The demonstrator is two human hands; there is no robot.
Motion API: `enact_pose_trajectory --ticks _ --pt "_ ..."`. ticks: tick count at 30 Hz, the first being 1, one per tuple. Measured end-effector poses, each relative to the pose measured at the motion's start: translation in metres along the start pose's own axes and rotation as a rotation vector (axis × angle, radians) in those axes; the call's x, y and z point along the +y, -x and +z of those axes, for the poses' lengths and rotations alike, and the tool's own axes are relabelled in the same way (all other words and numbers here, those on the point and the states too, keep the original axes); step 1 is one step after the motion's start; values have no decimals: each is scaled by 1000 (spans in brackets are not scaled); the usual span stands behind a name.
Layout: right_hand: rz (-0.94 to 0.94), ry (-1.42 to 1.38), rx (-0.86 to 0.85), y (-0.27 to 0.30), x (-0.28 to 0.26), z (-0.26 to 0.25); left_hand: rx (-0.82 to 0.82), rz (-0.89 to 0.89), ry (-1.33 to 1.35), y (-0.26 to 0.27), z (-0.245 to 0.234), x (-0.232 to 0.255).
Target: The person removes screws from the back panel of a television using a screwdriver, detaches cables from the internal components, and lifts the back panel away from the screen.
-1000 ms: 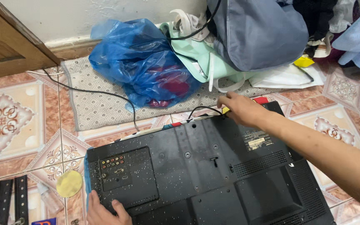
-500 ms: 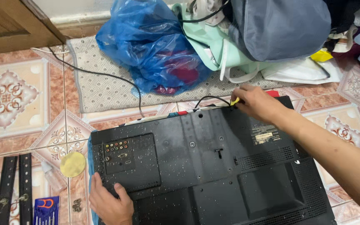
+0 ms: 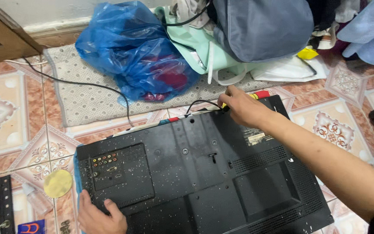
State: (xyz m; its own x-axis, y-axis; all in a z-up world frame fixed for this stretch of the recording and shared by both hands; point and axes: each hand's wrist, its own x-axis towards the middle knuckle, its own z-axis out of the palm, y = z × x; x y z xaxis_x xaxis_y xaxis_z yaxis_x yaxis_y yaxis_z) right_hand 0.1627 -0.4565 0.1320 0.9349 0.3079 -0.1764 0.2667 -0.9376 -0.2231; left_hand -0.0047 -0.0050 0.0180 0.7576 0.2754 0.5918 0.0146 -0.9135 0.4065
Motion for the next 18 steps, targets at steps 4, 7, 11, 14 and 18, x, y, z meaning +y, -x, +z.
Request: enact_pose_trajectory --ticks 4,7,11,14,18 --pt "101 -38 -45 -4 -1 9 -7 6 5 2 2 -3" --pt "182 133 -16 -6 1 15 -11 -2 -14 0 0 2" --pt "149 342 33 -5 8 17 -5 -4 -22 -2 0 3" --pt "112 154 14 0 3 5 -2 0 -16 0 0 1" --pt "229 -115 -88 2 -13 -10 -8 -8 -22 0 -1 1"
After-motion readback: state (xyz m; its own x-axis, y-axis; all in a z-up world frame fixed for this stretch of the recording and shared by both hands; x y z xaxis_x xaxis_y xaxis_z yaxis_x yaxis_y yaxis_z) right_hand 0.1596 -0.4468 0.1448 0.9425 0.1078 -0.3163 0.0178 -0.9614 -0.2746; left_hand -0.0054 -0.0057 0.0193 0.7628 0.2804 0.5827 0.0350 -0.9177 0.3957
